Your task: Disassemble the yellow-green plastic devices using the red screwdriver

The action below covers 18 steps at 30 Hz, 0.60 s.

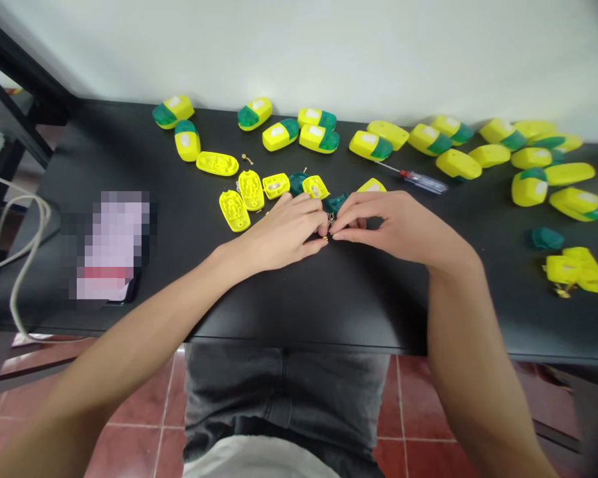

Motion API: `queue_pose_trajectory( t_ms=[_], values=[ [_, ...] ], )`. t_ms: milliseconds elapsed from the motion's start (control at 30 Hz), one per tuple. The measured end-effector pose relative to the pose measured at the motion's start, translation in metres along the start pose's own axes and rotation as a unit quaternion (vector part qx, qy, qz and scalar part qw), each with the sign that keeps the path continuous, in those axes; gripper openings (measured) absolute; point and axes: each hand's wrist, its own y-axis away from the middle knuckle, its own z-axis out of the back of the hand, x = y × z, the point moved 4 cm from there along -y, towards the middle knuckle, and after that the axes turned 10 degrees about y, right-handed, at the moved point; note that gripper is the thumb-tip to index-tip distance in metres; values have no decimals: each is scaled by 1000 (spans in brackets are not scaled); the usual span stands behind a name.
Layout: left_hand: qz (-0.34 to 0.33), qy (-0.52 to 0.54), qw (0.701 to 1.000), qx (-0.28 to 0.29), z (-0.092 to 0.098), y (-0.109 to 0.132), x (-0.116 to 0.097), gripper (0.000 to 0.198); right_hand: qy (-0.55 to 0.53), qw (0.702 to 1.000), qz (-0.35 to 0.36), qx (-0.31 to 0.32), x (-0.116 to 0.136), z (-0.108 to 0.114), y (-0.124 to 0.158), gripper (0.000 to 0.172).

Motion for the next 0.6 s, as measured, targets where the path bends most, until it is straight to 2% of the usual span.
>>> queue_pose_trajectory(
  t_ms=[233, 600],
  values=[
    [2, -11, 1000, -6, -1, 1, -3, 7, -2, 999, 8, 33, -2, -7, -3, 19],
    [19, -2, 1000, -5, -3, -1, -3, 4, 8, 1000, -15, 25, -2, -8, -3, 16]
  ],
)
